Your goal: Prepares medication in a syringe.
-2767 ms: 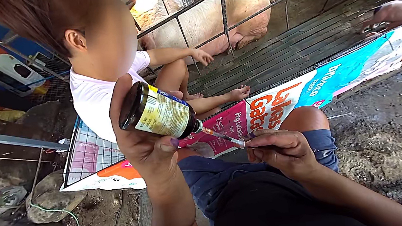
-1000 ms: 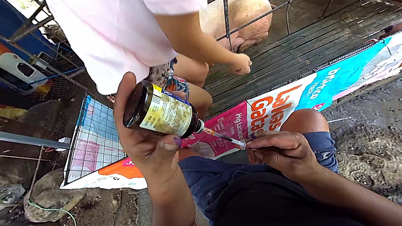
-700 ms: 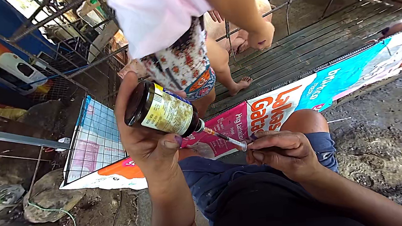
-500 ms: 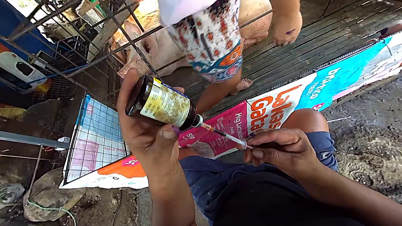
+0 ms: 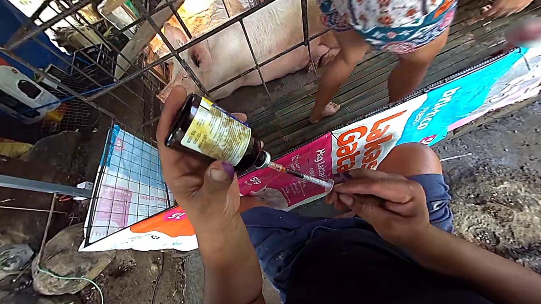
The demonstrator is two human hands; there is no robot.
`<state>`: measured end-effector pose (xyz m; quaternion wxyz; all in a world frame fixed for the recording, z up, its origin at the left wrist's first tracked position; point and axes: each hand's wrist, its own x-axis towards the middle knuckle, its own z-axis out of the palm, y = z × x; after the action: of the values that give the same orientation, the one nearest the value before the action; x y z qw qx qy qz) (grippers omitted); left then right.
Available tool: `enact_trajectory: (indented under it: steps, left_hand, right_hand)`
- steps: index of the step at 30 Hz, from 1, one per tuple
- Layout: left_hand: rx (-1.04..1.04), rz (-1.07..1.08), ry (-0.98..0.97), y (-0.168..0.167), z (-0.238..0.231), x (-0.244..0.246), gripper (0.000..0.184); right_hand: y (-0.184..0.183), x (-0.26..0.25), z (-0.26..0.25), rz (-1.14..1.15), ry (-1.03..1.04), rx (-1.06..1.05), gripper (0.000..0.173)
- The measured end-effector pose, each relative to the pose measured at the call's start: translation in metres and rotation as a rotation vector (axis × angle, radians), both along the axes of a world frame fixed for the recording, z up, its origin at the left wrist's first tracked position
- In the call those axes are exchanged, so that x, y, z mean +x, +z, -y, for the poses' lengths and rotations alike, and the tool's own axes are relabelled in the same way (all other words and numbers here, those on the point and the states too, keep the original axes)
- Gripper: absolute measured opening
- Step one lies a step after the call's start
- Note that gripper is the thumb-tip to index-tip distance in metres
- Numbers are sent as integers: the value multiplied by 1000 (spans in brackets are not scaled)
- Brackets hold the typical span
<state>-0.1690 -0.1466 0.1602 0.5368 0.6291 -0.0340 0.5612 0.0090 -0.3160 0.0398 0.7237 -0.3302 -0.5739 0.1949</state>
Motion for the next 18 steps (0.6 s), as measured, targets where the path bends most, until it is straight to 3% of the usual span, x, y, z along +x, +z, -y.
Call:
enact_trajectory:
  steps: [3, 6, 18]
  left_hand:
    - [-24, 39, -31, -2, 0, 0, 83]
    - [-50, 57, -64, -5, 0, -1, 82]
    - [-112, 97, -110, -8, 0, -5, 76]
  right_hand:
    - [-4, -4, -1, 230, -265, 111, 19]
    - [-6, -7, -2, 357, -394, 185, 19]
    - [-7, -8, 0, 606, -529, 314, 17]
